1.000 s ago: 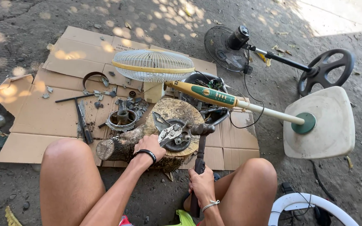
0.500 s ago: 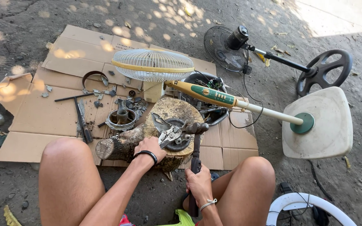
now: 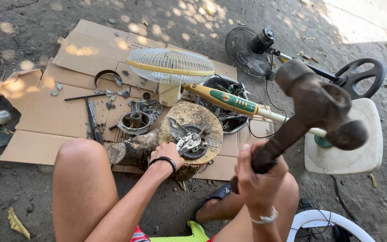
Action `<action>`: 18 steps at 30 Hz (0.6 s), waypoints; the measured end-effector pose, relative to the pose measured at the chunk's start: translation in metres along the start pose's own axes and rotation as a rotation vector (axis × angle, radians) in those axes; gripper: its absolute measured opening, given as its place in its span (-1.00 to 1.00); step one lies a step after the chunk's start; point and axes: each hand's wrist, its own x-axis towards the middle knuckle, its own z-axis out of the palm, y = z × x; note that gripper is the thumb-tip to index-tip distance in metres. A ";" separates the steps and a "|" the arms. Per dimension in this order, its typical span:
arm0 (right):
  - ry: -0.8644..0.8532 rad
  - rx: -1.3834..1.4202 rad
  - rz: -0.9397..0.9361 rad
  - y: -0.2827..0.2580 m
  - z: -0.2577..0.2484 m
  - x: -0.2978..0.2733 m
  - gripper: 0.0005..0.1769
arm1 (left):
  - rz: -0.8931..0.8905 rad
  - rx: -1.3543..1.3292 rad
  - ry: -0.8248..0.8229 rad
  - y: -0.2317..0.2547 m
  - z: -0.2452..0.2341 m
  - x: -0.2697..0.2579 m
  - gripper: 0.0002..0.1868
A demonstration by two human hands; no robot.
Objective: Dismantling a fan motor assembly using a hammer and pliers on a wooden block
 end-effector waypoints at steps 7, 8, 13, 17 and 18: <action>-0.276 -0.388 0.488 0.122 0.026 -0.071 -0.93 | -0.020 -0.004 -0.010 -0.004 0.002 0.006 -0.64; -0.369 -0.450 0.673 0.124 0.027 -0.077 -0.82 | -0.053 -0.010 -0.054 -0.004 -0.003 0.007 -0.62; -0.304 -0.496 0.661 0.109 0.019 -0.093 -0.93 | -0.022 0.014 -0.018 -0.013 0.017 0.013 -0.51; -0.274 -0.502 0.738 0.123 0.023 -0.092 -0.83 | 0.000 0.002 0.028 -0.010 0.005 0.012 -0.57; -0.276 -0.508 0.743 0.117 0.024 -0.094 -0.83 | 0.001 0.000 0.020 -0.010 0.009 0.008 -0.57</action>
